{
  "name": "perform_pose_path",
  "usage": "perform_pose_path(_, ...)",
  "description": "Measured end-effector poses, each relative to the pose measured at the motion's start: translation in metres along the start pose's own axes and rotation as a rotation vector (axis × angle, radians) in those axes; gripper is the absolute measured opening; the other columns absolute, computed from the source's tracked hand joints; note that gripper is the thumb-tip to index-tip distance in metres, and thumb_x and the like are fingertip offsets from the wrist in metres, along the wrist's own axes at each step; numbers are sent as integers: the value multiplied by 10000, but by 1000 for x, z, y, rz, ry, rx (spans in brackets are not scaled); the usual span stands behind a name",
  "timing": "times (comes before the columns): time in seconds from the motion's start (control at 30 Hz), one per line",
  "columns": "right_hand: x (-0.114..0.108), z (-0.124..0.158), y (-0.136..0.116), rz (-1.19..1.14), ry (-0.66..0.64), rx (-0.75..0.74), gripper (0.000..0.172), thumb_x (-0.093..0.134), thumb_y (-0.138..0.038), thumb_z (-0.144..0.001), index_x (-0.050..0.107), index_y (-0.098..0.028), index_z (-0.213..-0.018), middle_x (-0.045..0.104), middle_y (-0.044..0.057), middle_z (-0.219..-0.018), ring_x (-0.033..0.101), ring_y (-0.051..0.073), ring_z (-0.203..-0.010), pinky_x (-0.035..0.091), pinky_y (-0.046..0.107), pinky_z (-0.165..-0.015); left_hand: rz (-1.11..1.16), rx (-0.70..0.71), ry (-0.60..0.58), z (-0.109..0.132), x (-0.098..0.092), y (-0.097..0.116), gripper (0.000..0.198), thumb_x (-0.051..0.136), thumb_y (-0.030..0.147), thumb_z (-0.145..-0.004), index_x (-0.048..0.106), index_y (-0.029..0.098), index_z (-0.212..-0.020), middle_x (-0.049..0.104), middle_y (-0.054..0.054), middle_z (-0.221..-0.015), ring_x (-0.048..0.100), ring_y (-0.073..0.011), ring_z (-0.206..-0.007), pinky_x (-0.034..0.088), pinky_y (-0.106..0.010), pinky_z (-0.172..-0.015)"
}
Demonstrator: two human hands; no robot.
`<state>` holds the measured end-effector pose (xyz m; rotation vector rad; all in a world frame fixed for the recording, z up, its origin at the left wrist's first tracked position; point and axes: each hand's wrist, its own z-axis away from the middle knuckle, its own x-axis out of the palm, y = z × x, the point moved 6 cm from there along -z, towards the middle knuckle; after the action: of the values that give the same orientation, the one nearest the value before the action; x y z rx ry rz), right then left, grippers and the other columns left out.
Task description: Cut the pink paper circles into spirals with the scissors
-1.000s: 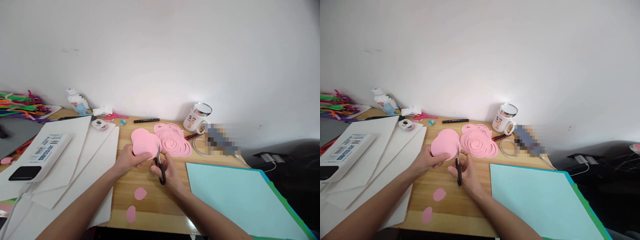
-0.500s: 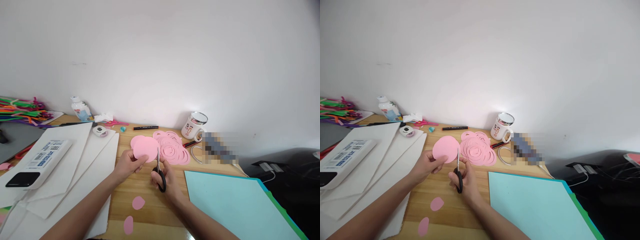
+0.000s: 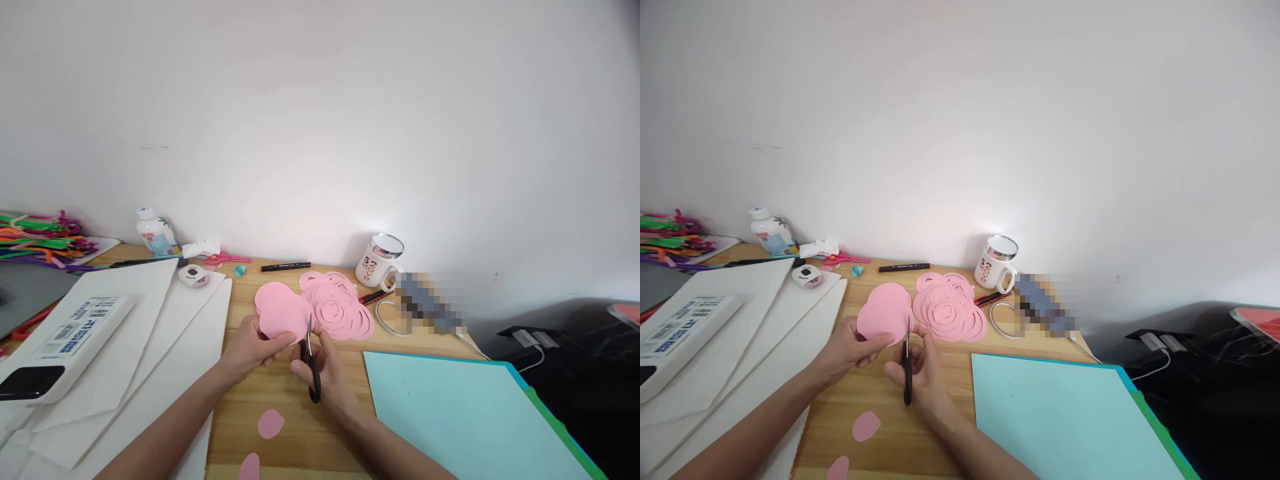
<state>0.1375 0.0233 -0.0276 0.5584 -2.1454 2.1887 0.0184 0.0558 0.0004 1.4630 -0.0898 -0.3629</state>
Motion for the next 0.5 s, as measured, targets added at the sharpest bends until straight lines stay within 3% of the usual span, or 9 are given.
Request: perform_pose_path(0.5, -2, 0, 1, 27, 20, 26, 525, 681, -391, -635, 388, -225, -1039, 463, -84, -548, 361, 102, -462, 275, 208, -443, 9, -12, 2, -1, -3, -8, 363, 642, 376, -685, 448, 165, -462, 394, 62, -374, 295, -53, -348, 201, -195, -352)
